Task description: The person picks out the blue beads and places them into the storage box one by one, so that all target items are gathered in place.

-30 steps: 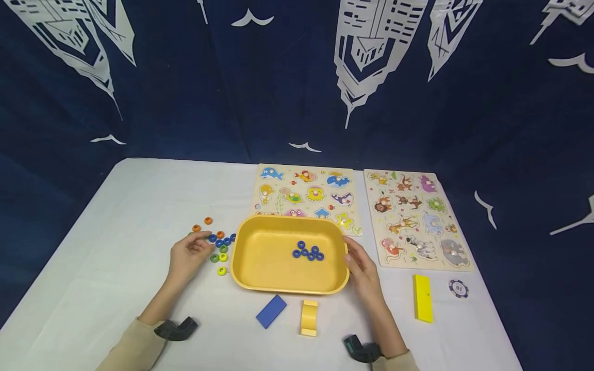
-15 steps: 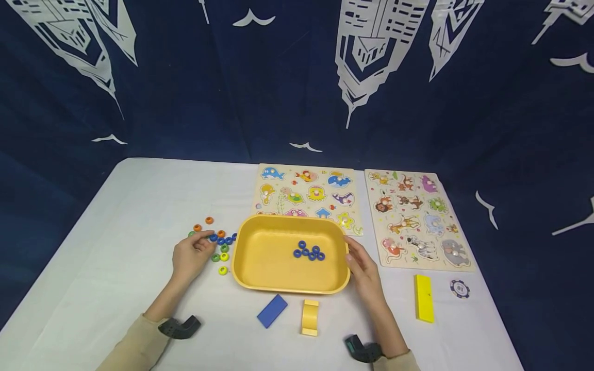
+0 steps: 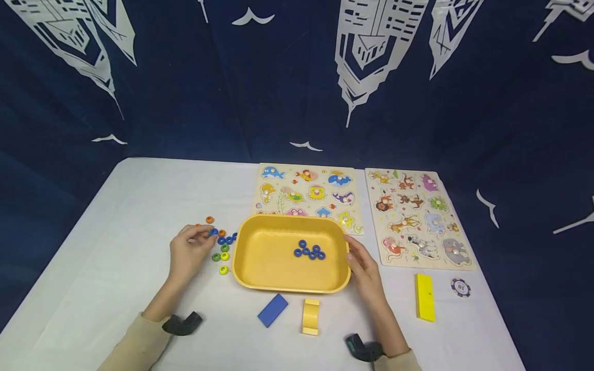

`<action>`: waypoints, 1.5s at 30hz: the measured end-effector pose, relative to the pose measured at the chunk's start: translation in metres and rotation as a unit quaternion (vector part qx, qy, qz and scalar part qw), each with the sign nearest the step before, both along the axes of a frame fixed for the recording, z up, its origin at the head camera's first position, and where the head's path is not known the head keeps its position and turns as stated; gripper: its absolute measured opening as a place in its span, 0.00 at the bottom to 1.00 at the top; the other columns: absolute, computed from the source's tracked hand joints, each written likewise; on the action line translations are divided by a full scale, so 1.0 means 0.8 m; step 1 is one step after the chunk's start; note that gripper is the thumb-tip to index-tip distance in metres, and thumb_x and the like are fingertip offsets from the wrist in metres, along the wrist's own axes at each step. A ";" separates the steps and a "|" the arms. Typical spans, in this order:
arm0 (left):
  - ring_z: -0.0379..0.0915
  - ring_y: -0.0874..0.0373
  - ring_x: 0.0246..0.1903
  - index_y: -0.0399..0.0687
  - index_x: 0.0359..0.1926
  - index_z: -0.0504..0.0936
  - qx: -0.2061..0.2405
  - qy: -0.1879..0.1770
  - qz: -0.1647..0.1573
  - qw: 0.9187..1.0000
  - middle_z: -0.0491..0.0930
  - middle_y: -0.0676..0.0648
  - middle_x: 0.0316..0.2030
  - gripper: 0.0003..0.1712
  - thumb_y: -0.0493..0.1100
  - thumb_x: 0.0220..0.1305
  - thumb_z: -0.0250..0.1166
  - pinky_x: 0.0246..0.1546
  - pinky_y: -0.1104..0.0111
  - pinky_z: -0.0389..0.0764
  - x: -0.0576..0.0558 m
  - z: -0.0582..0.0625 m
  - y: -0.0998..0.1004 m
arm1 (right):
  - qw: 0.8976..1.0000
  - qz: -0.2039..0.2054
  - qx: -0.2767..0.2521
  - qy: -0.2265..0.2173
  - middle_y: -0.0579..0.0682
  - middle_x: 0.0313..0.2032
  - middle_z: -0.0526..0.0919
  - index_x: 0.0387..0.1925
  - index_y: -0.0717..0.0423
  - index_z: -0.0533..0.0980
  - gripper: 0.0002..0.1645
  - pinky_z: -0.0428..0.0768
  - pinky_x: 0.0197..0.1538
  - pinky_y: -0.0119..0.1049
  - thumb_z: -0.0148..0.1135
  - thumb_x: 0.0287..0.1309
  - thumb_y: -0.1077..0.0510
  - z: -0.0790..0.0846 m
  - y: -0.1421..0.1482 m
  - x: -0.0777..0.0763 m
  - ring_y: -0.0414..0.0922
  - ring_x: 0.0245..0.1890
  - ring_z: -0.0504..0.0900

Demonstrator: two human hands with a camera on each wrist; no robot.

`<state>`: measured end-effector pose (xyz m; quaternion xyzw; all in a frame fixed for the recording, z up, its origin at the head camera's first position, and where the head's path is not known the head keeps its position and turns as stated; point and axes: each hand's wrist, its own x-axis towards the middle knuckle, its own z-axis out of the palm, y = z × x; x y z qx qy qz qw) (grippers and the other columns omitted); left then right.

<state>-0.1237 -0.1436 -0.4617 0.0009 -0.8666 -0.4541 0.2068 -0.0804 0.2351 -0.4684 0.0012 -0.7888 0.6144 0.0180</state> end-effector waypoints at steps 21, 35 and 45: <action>0.69 0.68 0.21 0.49 0.33 0.82 -0.102 -0.082 -0.284 0.950 0.76 0.58 0.22 0.10 0.41 0.46 0.68 0.22 0.77 0.72 -0.043 0.044 0.137 | 1.000 0.014 -0.005 0.004 0.48 0.62 0.63 0.61 0.45 0.61 0.24 0.67 0.52 0.20 0.44 0.64 0.52 -0.002 0.002 -0.001 0.38 0.60 0.64; 0.68 0.68 0.19 0.46 0.36 0.83 -0.191 -0.176 -0.349 0.900 0.76 0.57 0.18 0.12 0.38 0.45 0.66 0.24 0.77 0.70 -0.058 0.023 0.172 | 1.000 0.020 -0.006 0.020 0.52 0.62 0.63 0.62 0.47 0.61 0.24 0.68 0.51 0.20 0.43 0.64 0.53 -0.002 0.003 0.000 0.35 0.59 0.65; 0.72 0.67 0.29 0.46 0.48 0.78 -0.151 -0.176 -0.351 0.907 0.79 0.54 0.31 0.23 0.40 0.46 0.66 0.31 0.76 0.73 -0.035 0.054 0.154 | 1.000 0.014 -0.006 0.006 0.48 0.62 0.63 0.61 0.44 0.62 0.24 0.68 0.52 0.20 0.44 0.64 0.51 -0.001 0.002 0.000 0.38 0.60 0.64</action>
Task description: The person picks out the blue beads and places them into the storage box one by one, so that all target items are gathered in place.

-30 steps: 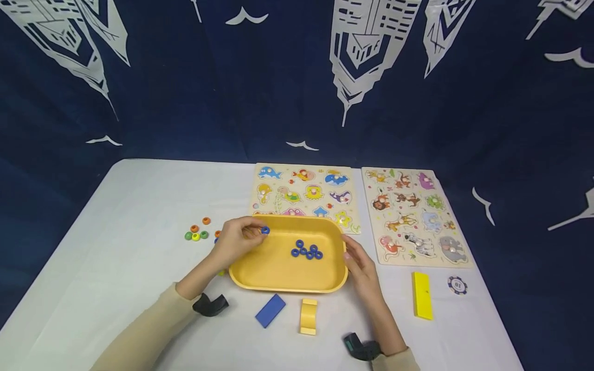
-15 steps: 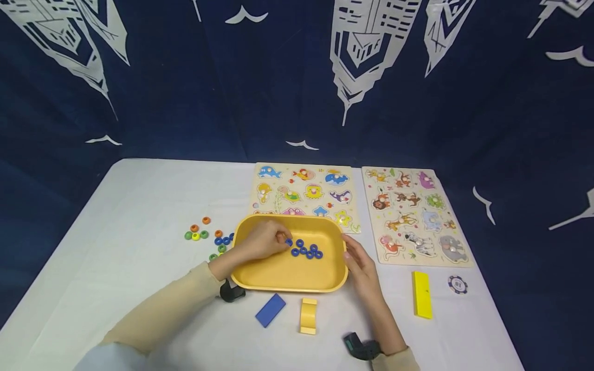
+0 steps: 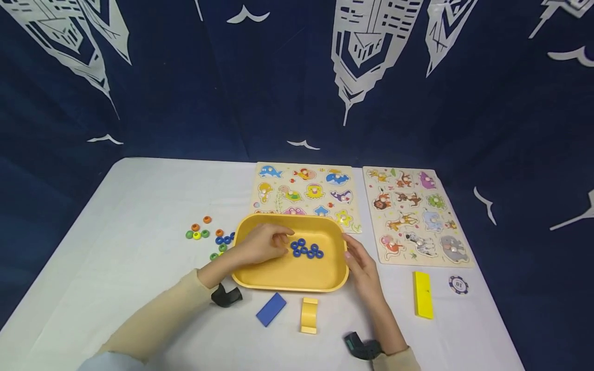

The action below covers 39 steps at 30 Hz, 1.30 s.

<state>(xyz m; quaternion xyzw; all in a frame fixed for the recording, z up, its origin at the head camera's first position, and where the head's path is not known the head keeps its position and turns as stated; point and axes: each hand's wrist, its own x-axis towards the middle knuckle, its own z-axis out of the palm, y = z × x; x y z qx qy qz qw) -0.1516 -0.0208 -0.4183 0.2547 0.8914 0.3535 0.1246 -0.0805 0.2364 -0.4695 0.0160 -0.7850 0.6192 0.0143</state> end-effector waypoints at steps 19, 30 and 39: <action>0.71 0.62 0.25 0.43 0.38 0.80 0.225 0.115 0.260 0.932 0.77 0.49 0.25 0.12 0.37 0.48 0.67 0.27 0.77 0.75 0.035 -0.026 -0.154 | 1.000 0.009 0.005 0.009 0.51 0.63 0.62 0.62 0.46 0.60 0.24 0.67 0.52 0.20 0.43 0.65 0.53 0.002 0.001 -0.001 0.43 0.61 0.63; 0.72 0.62 0.24 0.47 0.36 0.82 0.163 0.084 0.304 0.935 0.78 0.50 0.25 0.09 0.37 0.49 0.65 0.24 0.76 0.75 0.032 -0.076 -0.173 | 1.000 0.000 0.007 -0.004 0.48 0.62 0.63 0.61 0.44 0.61 0.24 0.67 0.52 0.20 0.43 0.64 0.51 0.002 -0.002 0.002 0.39 0.60 0.64; 0.70 0.61 0.24 0.49 0.38 0.82 0.115 0.081 0.303 0.942 0.77 0.52 0.25 0.12 0.38 0.48 0.66 0.24 0.76 0.74 0.028 -0.089 -0.174 | 1.000 -0.012 0.007 -0.011 0.46 0.62 0.63 0.61 0.42 0.62 0.23 0.67 0.52 0.19 0.44 0.64 0.51 0.004 -0.002 0.002 0.38 0.60 0.64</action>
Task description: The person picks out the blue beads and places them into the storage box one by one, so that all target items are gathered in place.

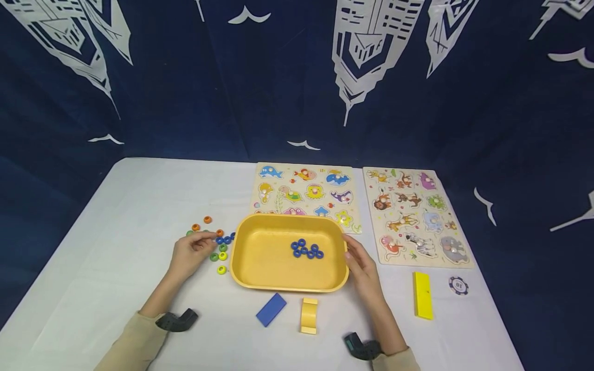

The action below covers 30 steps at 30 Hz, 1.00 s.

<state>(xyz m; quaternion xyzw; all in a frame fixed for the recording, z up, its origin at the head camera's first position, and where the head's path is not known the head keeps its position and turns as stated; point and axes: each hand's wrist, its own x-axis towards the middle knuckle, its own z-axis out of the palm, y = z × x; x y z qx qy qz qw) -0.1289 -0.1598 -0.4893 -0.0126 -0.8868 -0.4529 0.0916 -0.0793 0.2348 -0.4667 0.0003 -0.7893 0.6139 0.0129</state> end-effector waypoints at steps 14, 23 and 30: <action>0.68 0.62 0.21 0.48 0.36 0.82 -0.051 -0.010 0.012 0.999 0.75 0.53 0.20 0.12 0.41 0.46 0.68 0.20 0.76 0.71 -0.001 0.006 0.006 | 1.000 0.007 0.002 0.003 0.47 0.62 0.63 0.61 0.44 0.61 0.23 0.67 0.52 0.19 0.43 0.64 0.52 -0.003 0.001 0.002 0.37 0.60 0.64; 0.72 0.60 0.24 0.49 0.35 0.81 0.065 -0.023 -0.065 0.996 0.77 0.51 0.24 0.11 0.41 0.46 0.68 0.25 0.75 0.75 0.005 0.077 0.042 | 1.000 0.009 -0.002 0.007 0.47 0.63 0.62 0.61 0.44 0.61 0.23 0.66 0.52 0.19 0.43 0.64 0.52 -0.001 0.000 -0.001 0.42 0.62 0.62; 0.72 0.60 0.26 0.52 0.32 0.81 0.072 -0.057 -0.171 0.981 0.78 0.55 0.22 0.09 0.42 0.45 0.69 0.27 0.72 0.75 -0.010 0.102 0.107 | 1.000 0.005 0.000 0.003 0.46 0.62 0.63 0.61 0.44 0.61 0.23 0.66 0.52 0.18 0.43 0.64 0.52 0.000 0.000 -0.001 0.42 0.62 0.62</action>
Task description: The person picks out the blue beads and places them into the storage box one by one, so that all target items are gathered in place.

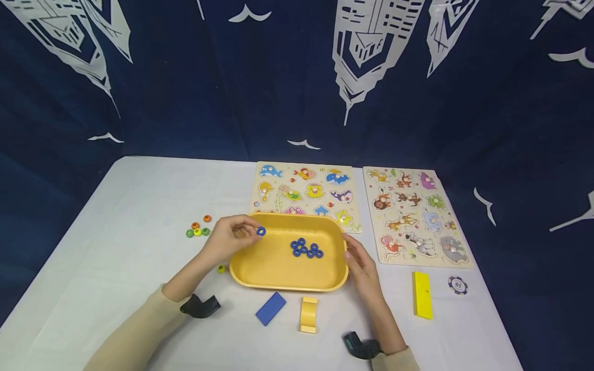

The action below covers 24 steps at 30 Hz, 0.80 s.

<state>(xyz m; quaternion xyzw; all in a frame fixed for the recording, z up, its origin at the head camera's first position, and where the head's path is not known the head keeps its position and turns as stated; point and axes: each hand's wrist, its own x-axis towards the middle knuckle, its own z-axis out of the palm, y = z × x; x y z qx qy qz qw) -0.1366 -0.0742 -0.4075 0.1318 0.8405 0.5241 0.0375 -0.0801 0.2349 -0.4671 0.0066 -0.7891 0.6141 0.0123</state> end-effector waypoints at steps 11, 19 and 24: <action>0.70 0.65 0.18 0.46 0.30 0.81 -0.122 -0.058 -0.106 0.985 0.76 0.55 0.18 0.09 0.39 0.43 0.69 0.22 0.74 0.73 -0.027 -0.034 0.064 | 1.000 0.007 -0.003 0.005 0.49 0.63 0.63 0.62 0.45 0.61 0.24 0.66 0.52 0.19 0.43 0.64 0.52 -0.001 0.001 0.000 0.38 0.61 0.63; 0.71 0.66 0.20 0.46 0.30 0.81 -0.174 -0.062 -0.113 0.976 0.76 0.56 0.18 0.10 0.39 0.42 0.70 0.23 0.75 0.72 -0.030 -0.045 0.077 | 1.000 -0.002 -0.007 -0.001 0.47 0.62 0.63 0.61 0.44 0.62 0.23 0.67 0.52 0.19 0.44 0.64 0.52 -0.001 0.001 0.000 0.38 0.61 0.63; 0.70 0.66 0.20 0.42 0.33 0.81 -0.158 -0.058 -0.122 0.978 0.77 0.55 0.19 0.11 0.35 0.43 0.67 0.25 0.76 0.72 -0.027 -0.043 0.076 | 1.000 0.003 -0.003 0.001 0.48 0.63 0.62 0.61 0.45 0.61 0.24 0.67 0.52 0.19 0.44 0.64 0.52 -0.002 0.000 0.000 0.39 0.61 0.63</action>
